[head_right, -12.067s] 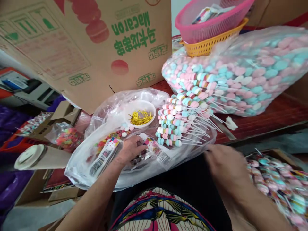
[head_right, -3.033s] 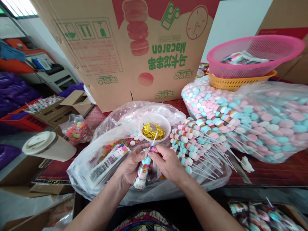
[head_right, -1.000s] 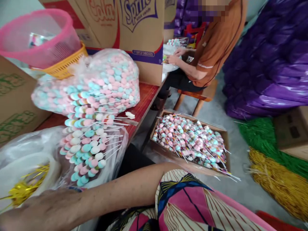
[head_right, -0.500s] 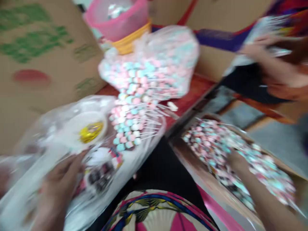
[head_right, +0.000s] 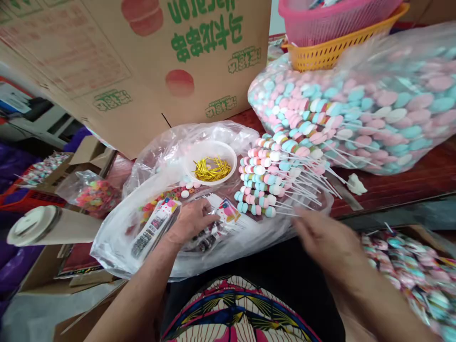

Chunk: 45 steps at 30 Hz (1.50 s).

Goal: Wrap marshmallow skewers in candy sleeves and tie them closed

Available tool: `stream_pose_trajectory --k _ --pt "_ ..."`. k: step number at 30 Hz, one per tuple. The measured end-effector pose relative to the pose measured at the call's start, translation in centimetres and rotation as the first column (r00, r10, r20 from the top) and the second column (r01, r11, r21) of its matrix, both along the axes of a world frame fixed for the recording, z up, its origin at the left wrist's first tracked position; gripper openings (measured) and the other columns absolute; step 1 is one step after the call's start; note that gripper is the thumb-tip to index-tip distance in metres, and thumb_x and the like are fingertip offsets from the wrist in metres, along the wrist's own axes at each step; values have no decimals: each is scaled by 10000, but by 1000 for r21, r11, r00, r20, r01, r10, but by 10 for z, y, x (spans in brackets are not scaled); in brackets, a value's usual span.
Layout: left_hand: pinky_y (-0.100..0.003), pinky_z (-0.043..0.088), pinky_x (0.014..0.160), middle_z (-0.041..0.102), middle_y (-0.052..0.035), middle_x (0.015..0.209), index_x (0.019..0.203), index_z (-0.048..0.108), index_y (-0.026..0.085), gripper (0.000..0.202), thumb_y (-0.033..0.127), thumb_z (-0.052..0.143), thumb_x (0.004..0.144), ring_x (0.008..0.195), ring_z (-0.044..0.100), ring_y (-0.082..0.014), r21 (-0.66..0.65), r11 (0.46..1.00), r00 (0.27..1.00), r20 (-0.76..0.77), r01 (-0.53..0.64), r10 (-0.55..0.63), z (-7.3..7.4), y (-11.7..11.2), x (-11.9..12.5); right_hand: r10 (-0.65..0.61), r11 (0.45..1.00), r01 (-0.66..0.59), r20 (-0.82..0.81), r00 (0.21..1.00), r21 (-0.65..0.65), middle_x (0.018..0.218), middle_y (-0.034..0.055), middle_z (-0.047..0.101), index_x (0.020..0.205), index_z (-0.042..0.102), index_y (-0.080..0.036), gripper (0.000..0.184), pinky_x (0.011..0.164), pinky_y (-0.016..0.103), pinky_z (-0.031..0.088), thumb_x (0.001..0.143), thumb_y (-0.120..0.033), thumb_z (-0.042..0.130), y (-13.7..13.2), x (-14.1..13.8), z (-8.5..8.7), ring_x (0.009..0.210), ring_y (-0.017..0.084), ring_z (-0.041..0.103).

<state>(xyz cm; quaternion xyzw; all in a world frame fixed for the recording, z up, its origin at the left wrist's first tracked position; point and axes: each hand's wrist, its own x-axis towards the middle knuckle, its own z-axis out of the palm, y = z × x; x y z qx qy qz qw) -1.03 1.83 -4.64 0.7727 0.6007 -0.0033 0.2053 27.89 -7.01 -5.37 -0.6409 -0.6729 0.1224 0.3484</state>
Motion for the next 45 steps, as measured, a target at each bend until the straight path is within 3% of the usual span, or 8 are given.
stream_pose_trajectory --k 5,9,16,21,25,33,41,45 --pt "-274 422 702 653 -2 713 764 643 192 176 350 585 814 692 581 -154 9 1000 980 195 29 -30 0 1 -17 227 973 -227 -20 974 -31 854 67 686 956 668 -211 248 715 304 495 915 -319 448 32 -76 -4 785 186 639" --pt "-431 377 917 678 -44 787 898 649 179 355 454 712 683 821 608 -236 34 999 998 62 -7 5 0 -8 -7 343 930 -283 276 898 -233 881 89 635 1037 659 -196 254 688 304 458 912 -273 452 40 -110 -11 821 209 600" --pt "-285 439 770 683 -9 764 764 642 193 97 252 582 812 750 615 -159 61 997 968 248 -50 34 8 1 -12 298 941 -247 222 928 -230 921 96 626 980 658 -188 252 679 305 469 916 -300 441 44 -98 -10 828 208 604" --pt "-457 381 914 687 -102 932 931 645 168 389 474 699 698 930 610 -293 43 999 1000 5 19 -19 9 -4 -1 255 962 -237 141 957 -134 975 103 631 1023 646 -182 253 762 322 476 899 -309 464 47 -98 -7 902 216 596" --pt "-388 404 842 678 -47 754 766 641 177 195 363 602 807 773 619 -222 21 999 999 35 -39 38 -2 -6 5 337 919 -303 101 936 -254 869 71 621 903 662 -194 246 719 296 469 919 -298 439 44 -101 -18 811 182 592" --pt "-364 367 907 715 -33 883 878 685 204 181 180 505 869 912 624 -203 148 925 913 168 349 -371 32 9 -5 354 924 -360 71 933 126 1048 134 629 1067 635 -157 292 887 427 423 844 -320 541 64 -103 11 1011 269 532" --pt "-303 442 757 680 -53 824 799 650 162 80 238 627 791 799 602 -191 211 977 951 303 -12 -53 18 -1 6 237 967 -255 -325 916 -13 701 27 570 695 555 -189 210 684 297 428 865 -297 496 74 -113 -5 711 167 534" --pt "-247 453 680 652 -11 700 714 625 155 143 249 597 817 675 576 -136 33 994 837 537 102 -104 20 10 -2 359 924 -382 -376 854 16 921 52 619 910 590 -179 127 783 293 435 838 -268 535 77 -105 6 880 172 562"
